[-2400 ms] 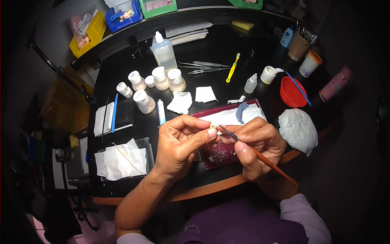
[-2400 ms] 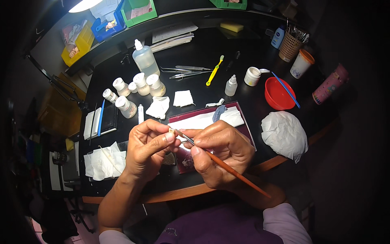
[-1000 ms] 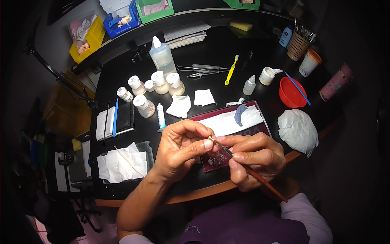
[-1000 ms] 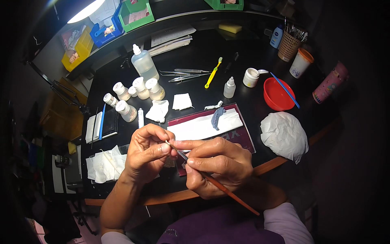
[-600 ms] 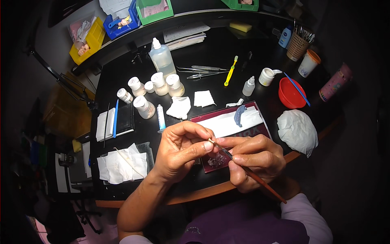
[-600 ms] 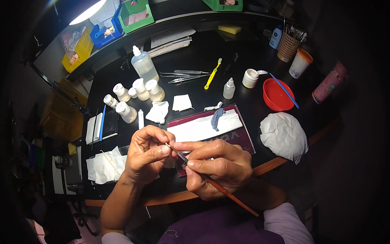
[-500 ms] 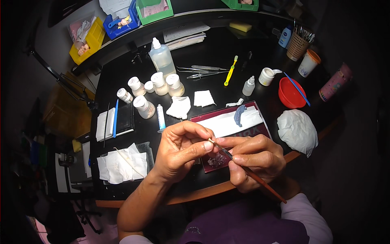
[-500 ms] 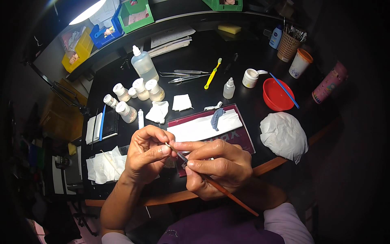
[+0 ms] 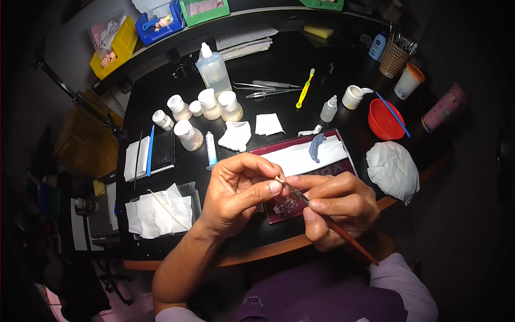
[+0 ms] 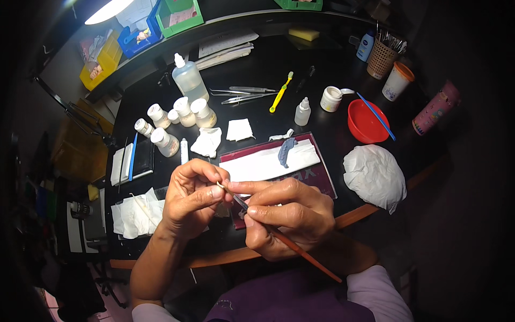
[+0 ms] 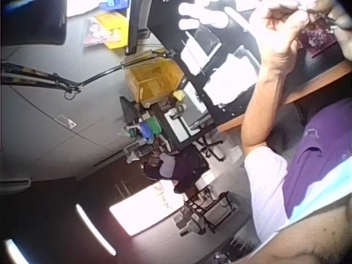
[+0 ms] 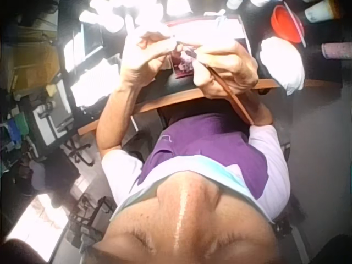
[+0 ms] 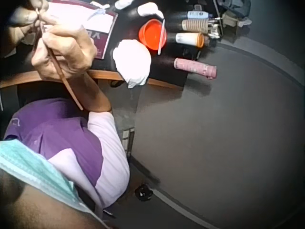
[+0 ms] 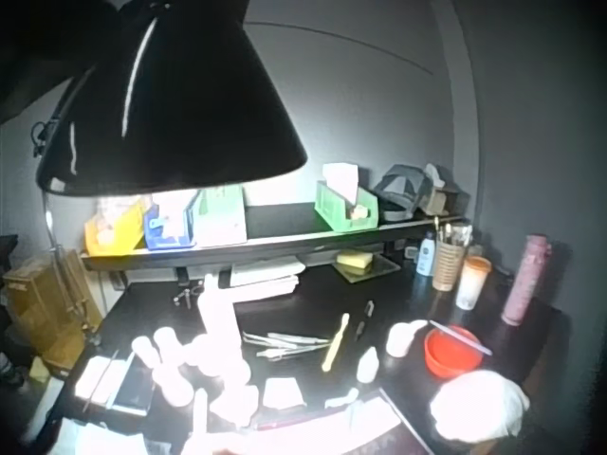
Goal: The person applies material to a dental prosthetic using a brush, alternating between picking up paste from a palette and brushing it onto the surface of the prosthetic component.
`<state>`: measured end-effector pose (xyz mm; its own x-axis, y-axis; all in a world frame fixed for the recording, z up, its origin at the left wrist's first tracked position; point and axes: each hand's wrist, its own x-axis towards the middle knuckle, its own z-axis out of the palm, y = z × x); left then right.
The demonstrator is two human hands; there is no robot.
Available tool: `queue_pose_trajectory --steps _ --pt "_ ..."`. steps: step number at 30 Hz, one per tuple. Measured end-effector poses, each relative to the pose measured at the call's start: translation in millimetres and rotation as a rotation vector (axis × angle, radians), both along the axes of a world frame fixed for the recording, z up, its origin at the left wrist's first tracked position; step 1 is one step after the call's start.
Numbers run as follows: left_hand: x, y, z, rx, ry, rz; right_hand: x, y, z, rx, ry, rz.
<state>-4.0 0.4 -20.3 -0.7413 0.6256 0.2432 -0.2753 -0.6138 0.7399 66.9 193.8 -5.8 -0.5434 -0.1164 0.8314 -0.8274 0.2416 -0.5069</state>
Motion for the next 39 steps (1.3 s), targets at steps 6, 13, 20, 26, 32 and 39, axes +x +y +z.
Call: queue_pose_trajectory --steps 6,13,20,26,32,39 --pt "-13.3 -12.3 0.6 -0.015 -0.019 0.169 5.3 7.8 -20.3 -0.038 -0.06 -0.068" --pt "-32.7 -32.5 4.3 -0.071 0.069 0.317 23.9 4.7 -34.1 0.276 -0.271 -0.169" --pt "-33.6 -39.8 -1.4 -0.172 0.018 0.407 22.6 -0.1 -40.0 0.355 -0.259 -0.127" --pt "-31.3 -22.8 3.2 -0.146 0.075 0.33 25.8 17.2 -33.8 0.358 -0.238 -0.134" --pt "-22.8 -26.3 7.1 -0.175 0.027 0.429 2.3 103.0 16.4 0.061 -0.311 -0.697" --pt "-20.9 -15.9 7.8 -0.219 0.055 0.449 -23.2 191.9 26.3 0.561 -0.617 -0.998"
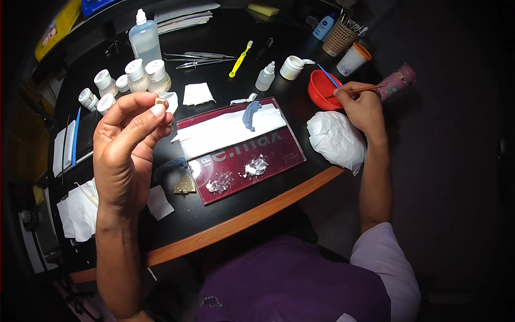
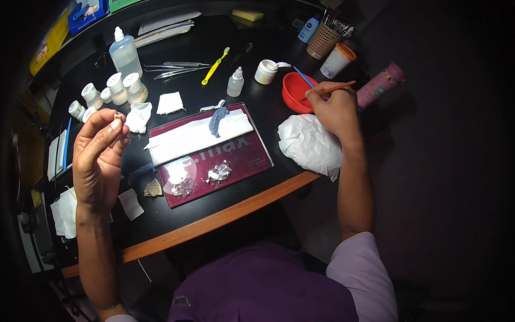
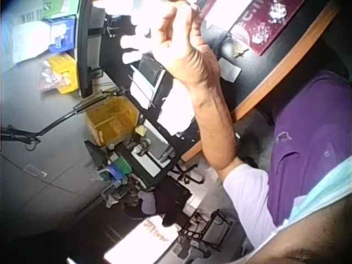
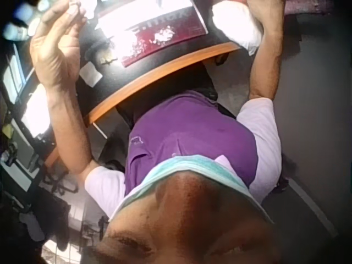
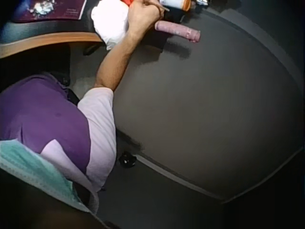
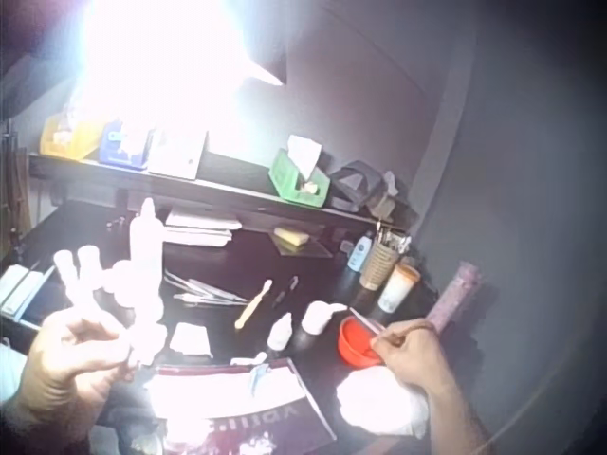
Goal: The person applies material to a dental prosthetic using a brush, alternating between picking up paste from a palette and brushing it onto the surface of the prosthetic component.
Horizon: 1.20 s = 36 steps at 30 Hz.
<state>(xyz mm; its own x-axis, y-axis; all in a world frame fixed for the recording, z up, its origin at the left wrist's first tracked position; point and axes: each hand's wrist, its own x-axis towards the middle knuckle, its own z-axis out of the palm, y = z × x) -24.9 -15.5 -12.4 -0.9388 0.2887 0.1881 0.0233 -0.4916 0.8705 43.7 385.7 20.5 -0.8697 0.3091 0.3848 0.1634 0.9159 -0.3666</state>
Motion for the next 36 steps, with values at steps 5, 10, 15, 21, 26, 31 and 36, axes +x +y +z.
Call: queue_pose_trajectory --steps 5,10,15,21,26,31,36 --pt "2.3 -6.5 2.6 -0.039 0.006 0.029 7.3 6.3 -6.7 -0.093 0.002 0.063" --pt "0.5 0.9 -3.9 -0.021 0.001 0.023 52.1 13.8 -20.3 -0.401 0.411 0.143" --pt "0.4 -5.4 -5.9 -0.045 0.007 0.014 82.9 -3.5 -45.3 -0.214 0.247 0.155" --pt "-2.0 0.8 -7.6 -0.061 0.061 -0.007 93.2 -92.4 -55.7 -0.447 0.563 0.266" --pt "-7.3 -2.2 -12.1 -0.089 0.095 0.024 82.2 -173.2 -74.3 -0.288 0.385 0.712" --pt "-2.1 -1.3 -11.5 -0.108 0.067 0.009 79.7 -189.0 -76.6 -0.239 0.37 0.775" --pt "0.6 -3.4 -8.6 -0.12 0.088 -0.019 82.5 -183.7 -73.1 -0.263 0.407 0.76"
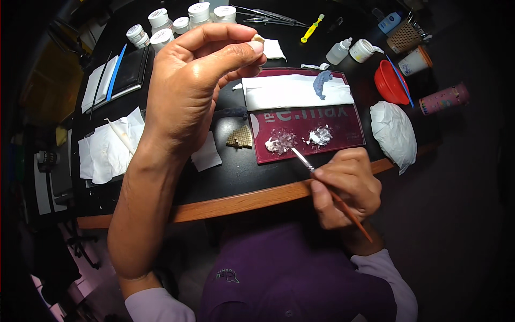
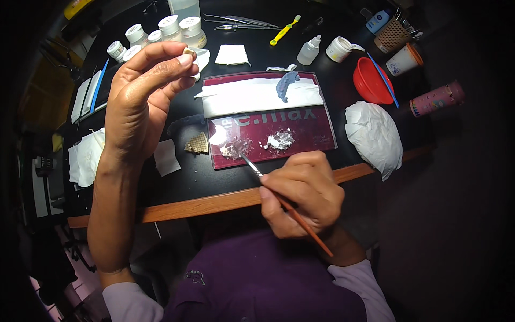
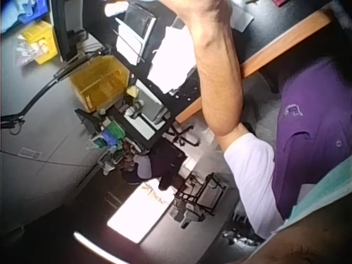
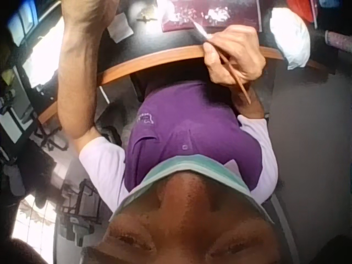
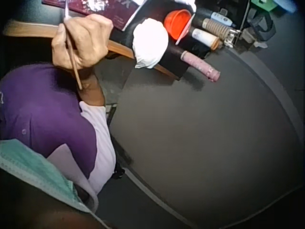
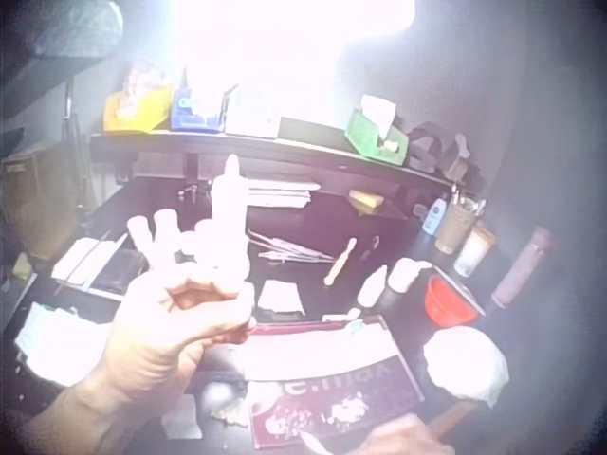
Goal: The person applies material to a dental prosthetic using a brush, alternating between picking up paste from a palette and brushing it onto the surface of the prosthetic component.
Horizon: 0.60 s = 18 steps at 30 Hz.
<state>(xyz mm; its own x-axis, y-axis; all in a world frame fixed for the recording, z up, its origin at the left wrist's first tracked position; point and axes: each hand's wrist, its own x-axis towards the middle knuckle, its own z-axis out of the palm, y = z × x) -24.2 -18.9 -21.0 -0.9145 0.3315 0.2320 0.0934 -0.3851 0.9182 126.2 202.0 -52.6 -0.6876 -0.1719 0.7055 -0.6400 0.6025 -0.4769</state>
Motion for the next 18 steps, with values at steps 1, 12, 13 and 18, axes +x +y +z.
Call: queue_pose_trajectory --steps 1,12,13,18 --pt "-0.5 -1.3 -0.4 -0.012 0.003 0.007 1.8 6.2 3.7 0.007 0.035 -0.022" --pt "0.3 3.7 1.0 -0.037 -0.017 0.096 12.9 134.3 12.8 -0.031 -0.012 -0.786" --pt "-1.6 3.5 -1.3 -0.039 -0.021 0.087 15.5 137.7 13.4 -0.066 -0.074 -0.786" --pt "-4.0 4.8 -5.6 -0.042 -0.044 0.071 20.8 129.8 12.6 -0.336 0.013 -0.669"
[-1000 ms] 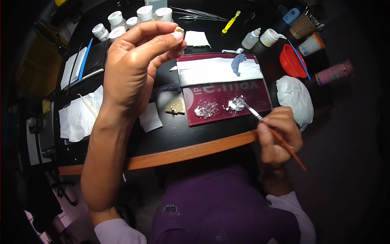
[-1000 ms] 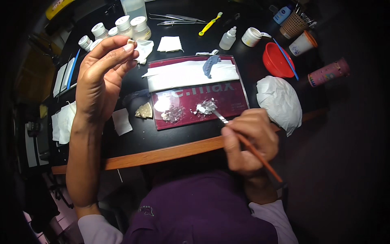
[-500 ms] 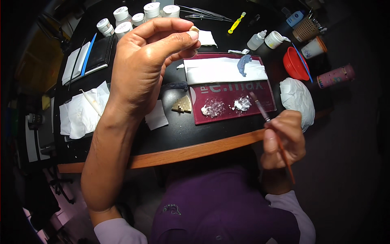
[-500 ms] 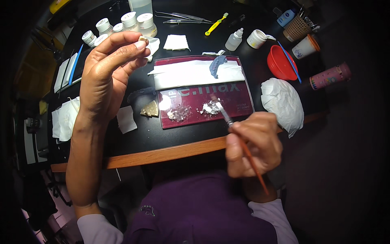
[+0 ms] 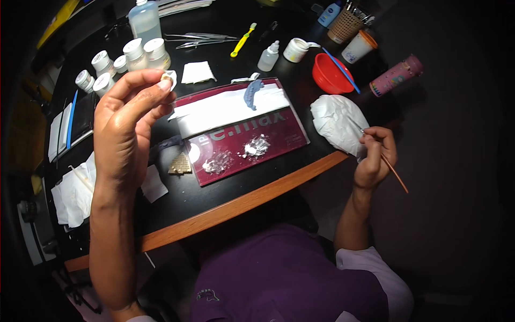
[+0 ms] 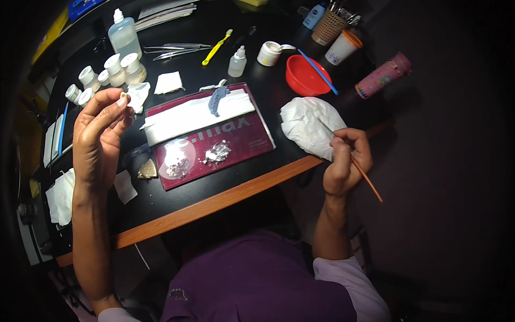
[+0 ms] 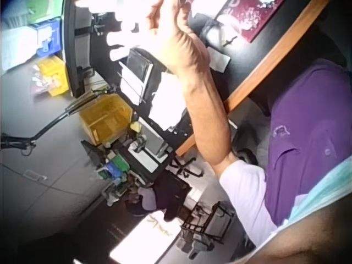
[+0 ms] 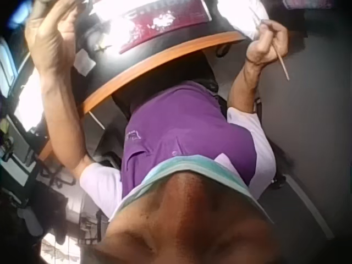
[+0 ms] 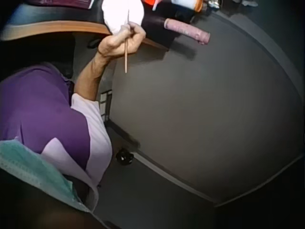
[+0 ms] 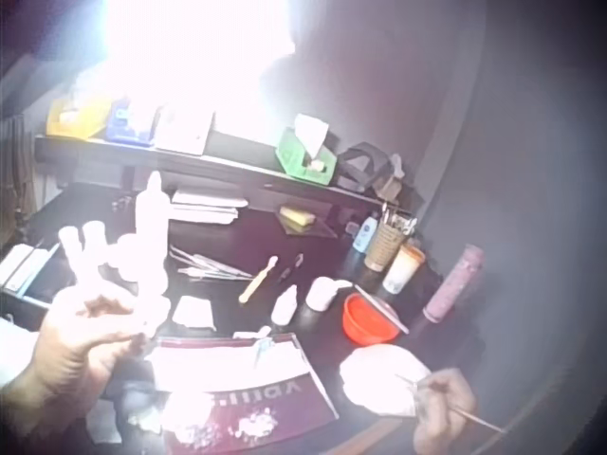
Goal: The person applies material to a dental prosthetic using a brush, alternating between picking up paste from a palette and brushing it onto the surface of the prosthetic component.
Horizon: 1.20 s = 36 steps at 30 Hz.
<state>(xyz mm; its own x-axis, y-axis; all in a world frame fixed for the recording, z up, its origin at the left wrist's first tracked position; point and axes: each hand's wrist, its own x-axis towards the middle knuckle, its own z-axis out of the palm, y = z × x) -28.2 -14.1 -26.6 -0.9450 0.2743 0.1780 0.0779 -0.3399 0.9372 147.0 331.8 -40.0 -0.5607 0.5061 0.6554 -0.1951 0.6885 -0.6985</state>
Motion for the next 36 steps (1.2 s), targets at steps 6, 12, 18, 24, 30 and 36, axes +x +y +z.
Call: queue_pose_trajectory --steps 6,12,18,24,30,36 --pt "-3.7 -2.6 4.3 0.043 0.011 -0.037 -19.9 -74.3 8.0 -0.078 -0.022 0.444" --pt "-4.6 -17.5 9.8 0.132 0.009 -0.018 -43.9 -125.2 0.3 0.089 -0.167 0.753" --pt "6.3 -12.9 20.3 0.133 -0.002 -0.118 -47.8 -133.1 -5.4 0.193 -0.182 0.764" --pt "15.1 -13.6 21.9 0.064 -0.138 0.027 -50.3 -134.3 -5.8 0.182 -0.232 0.76" --pt "17.3 -11.8 23.4 0.077 -0.194 0.024 -50.4 -135.4 -5.9 0.173 -0.271 0.75" --pt "14.8 -13.7 22.3 0.061 -0.179 -0.003 -52.1 -136.0 -5.5 0.174 -0.263 0.744"
